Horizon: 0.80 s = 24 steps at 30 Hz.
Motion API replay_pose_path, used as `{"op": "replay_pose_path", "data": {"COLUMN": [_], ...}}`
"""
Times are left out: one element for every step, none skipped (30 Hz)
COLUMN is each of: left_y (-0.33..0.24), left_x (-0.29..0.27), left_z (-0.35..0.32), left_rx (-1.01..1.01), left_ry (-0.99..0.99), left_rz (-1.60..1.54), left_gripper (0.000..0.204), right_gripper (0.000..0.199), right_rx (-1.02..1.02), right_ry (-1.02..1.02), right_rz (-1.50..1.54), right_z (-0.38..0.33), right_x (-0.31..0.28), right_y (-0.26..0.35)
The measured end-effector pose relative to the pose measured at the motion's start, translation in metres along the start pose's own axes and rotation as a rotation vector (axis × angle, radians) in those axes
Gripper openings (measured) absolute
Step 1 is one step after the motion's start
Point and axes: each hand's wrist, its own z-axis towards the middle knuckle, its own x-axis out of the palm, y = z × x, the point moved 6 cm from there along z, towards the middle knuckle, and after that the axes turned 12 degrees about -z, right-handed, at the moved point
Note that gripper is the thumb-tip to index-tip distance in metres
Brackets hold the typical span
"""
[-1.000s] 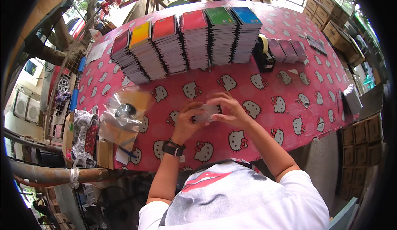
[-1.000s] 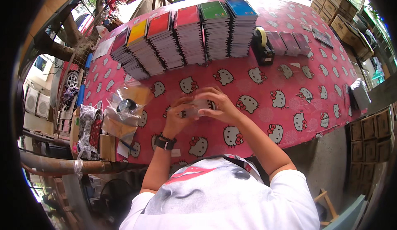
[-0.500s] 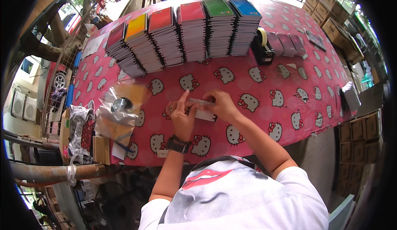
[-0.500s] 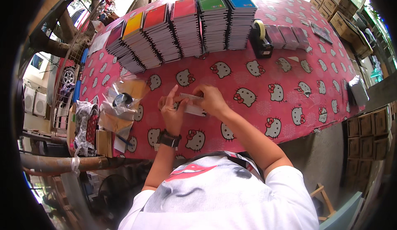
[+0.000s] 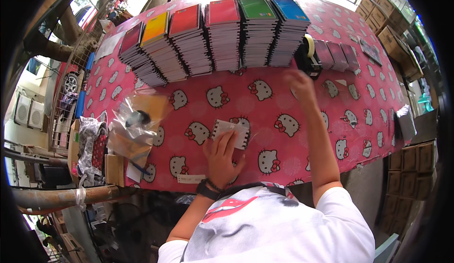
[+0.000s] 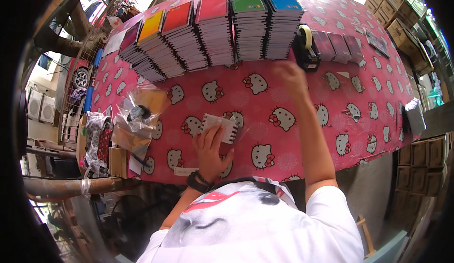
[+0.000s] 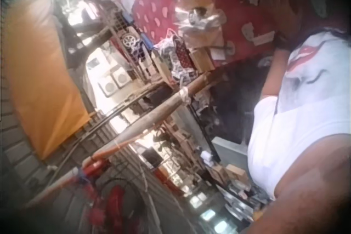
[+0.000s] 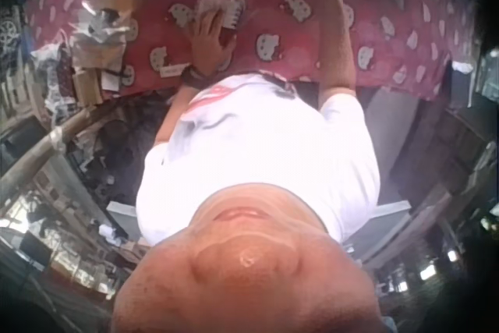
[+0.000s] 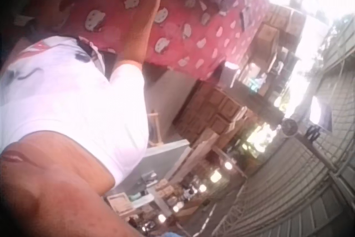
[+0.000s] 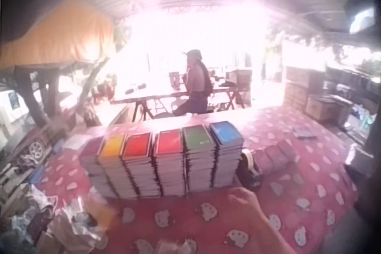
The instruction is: The person picks up notebooks of various colors from stacks on a table, places them into a clear plastic bag, and then seals the bag with tape.
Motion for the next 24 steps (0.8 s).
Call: {"op": "replay_pose_path", "data": {"left_y": [-0.001, -0.008, -0.008, -0.008, -0.008, -0.007, -0.006, -0.006, -0.006, -0.007, -0.009, -0.01, -0.009, -0.008, -0.006, -0.007, -0.008, -0.01, -0.011, -0.011, -0.009, -0.008, -0.009, -0.007], "left_x": [0.001, 0.007, 0.009, 0.01, 0.012, 0.01, 0.009, 0.008, 0.006, 0.006, 0.007, 0.006, 0.006, 0.006, 0.005, 0.005, 0.006, 0.008, 0.009, 0.01, 0.008, 0.008, 0.009, 0.007], "left_z": [-0.001, 0.003, 0.003, 0.003, 0.004, 0.003, 0.003, 0.003, 0.003, 0.004, 0.005, 0.005, 0.006, 0.006, 0.004, 0.003, 0.004, 0.005, 0.003, 0.003, 0.003, 0.004, 0.003, 0.002], "left_rx": [-0.009, 0.014, 0.013, 0.013, 0.008, -0.009, -0.022, -0.03, -0.037, -0.044, -0.05, -0.061, -0.076, -0.073, -0.08, -0.081, -0.074, -0.066, -0.063, -0.062, -0.061, -0.06, -0.054, -0.053], "left_ry": [0.0, 0.006, 0.005, 0.003, 0.003, 0.002, 0.001, 0.015, 0.028, 0.042, 0.042, 0.04, 0.036, 0.037, 0.033, 0.034, 0.024, 0.015, 0.011, 0.022, 0.029, 0.035, 0.04, 0.038], "left_rz": [0.003, -0.013, -0.014, -0.016, -0.027, -0.023, -0.02, -0.006, 0.008, 0.02, 0.012, 0.008, 0.008, 0.015, 0.028, 0.033, 0.027, 0.017, 0.009, 0.005, 0.007, 0.01, -0.01, -0.02], "left_gripper": [0.067, 0.067, 0.067, 0.067, 0.067, 0.067, 0.067, 0.067, 0.067, 0.067, 0.067, 0.066, 0.066, 0.066, 0.066, 0.066, 0.067, 0.067, 0.068, 0.068, 0.068, 0.068, 0.069, 0.069], "right_gripper": [0.029, 0.03, 0.031, 0.032, 0.033, 0.035, 0.036, 0.037, 0.039, 0.037, 0.035, 0.033, 0.026, 0.024, 0.022, 0.021, 0.02, 0.019, 0.018, 0.017, 0.015, 0.014, 0.01, 0.012], "right_rx": [0.155, -0.004, 0.011, 0.059, 0.108, 0.156, 0.215, 0.275, 0.335, 0.285, 0.235, 0.183, -0.122, -0.111, -0.103, -0.092, 0.012, 0.117, 0.226, 0.324, 0.417, 0.507, 0.674, 0.694], "right_ry": [-0.144, -0.414, -0.621, -0.581, -0.547, -0.499, -0.443, -0.391, -0.337, -0.331, -0.326, -0.317, -0.555, -0.536, -0.504, -0.48, -0.446, -0.413, -0.375, -0.354, -0.328, -0.3, -0.238, -0.011], "right_rz": [-0.058, -0.14, -0.452, -0.489, -0.528, -0.553, -0.58, -0.606, -0.632, -0.645, -0.66, -0.671, -0.629, -0.567, -0.499, -0.439, -0.339, -0.241, -0.141, 0.05, 0.248, 0.446, 0.606, 0.69], "right_z": [0.014, 0.034, 0.04, 0.054, 0.066, 0.076, 0.084, 0.092, 0.097, 0.101, 0.103, 0.106, 0.095, 0.087, 0.076, 0.062, 0.049, 0.037, 0.028, 0.024, 0.024, 0.024, 0.025, 0.032], "right_x": [-0.031, -0.084, -0.114, -0.122, -0.132, -0.131, -0.132, -0.131, -0.13, -0.132, -0.134, -0.131, -0.128, -0.127, -0.123, -0.124, -0.126, -0.128, -0.125, -0.12, -0.108, -0.099, -0.086, -0.063], "right_y": [-0.015, -0.058, -0.075, -0.098, -0.119, -0.122, -0.125, -0.129, -0.131, -0.128, -0.124, -0.123, -0.099, -0.096, -0.081, -0.073, -0.084, -0.104, -0.126, -0.146, -0.157, -0.165, -0.174, -0.172]}}
